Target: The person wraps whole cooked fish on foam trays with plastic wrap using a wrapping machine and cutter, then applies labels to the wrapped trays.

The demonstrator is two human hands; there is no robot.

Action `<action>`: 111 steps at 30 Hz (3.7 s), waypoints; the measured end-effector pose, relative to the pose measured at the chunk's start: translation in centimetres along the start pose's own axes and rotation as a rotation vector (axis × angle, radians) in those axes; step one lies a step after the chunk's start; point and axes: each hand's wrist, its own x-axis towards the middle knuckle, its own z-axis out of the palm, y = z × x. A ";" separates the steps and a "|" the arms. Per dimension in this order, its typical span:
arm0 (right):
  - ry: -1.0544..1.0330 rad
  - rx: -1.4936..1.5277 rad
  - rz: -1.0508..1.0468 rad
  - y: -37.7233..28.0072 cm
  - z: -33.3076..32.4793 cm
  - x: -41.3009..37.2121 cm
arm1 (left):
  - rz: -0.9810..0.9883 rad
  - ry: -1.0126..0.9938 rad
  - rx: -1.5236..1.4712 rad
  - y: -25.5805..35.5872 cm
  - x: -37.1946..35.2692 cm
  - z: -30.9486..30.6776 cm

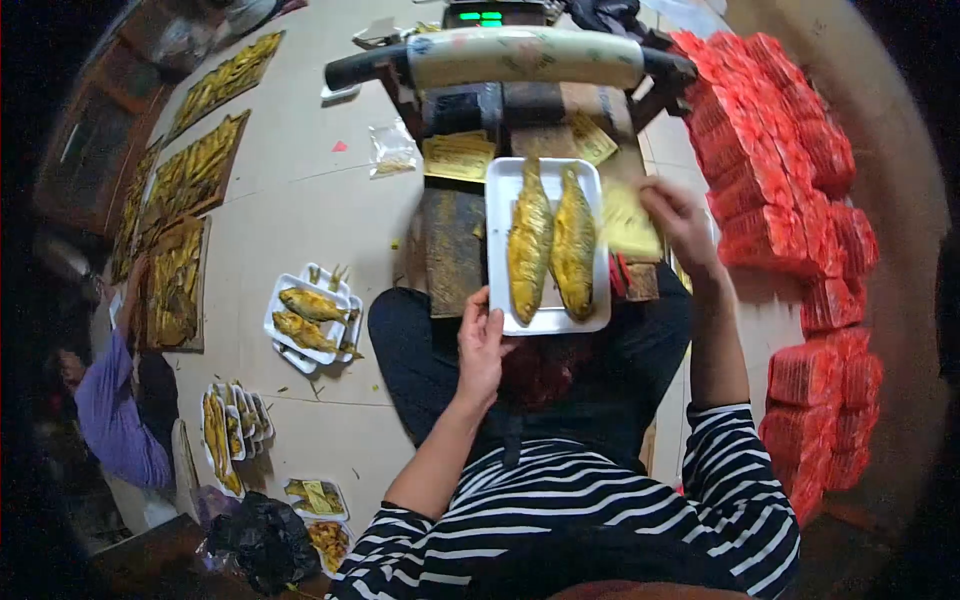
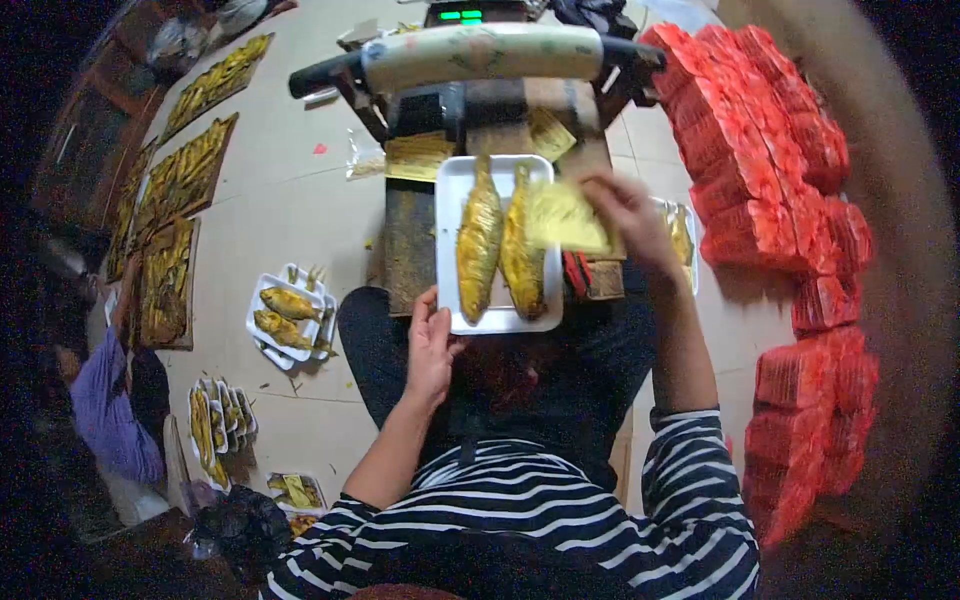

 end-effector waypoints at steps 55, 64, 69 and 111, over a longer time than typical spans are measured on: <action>-0.185 0.263 0.413 9.5 0.5 -16.4 | -0.001 0.100 0.442 -1.1 -6.7 -6.9; 0.022 1.216 0.557 10.9 4.7 -15.2 | 0.108 0.207 0.300 -2.8 -1.0 -0.3; 0.256 1.478 0.641 11.8 9.9 -15.5 | -0.185 0.039 -0.124 -3.4 -4.1 -0.1; -0.053 0.176 0.010 1.3 5.1 -0.9 | 0.490 -0.065 0.557 1.7 1.5 -1.9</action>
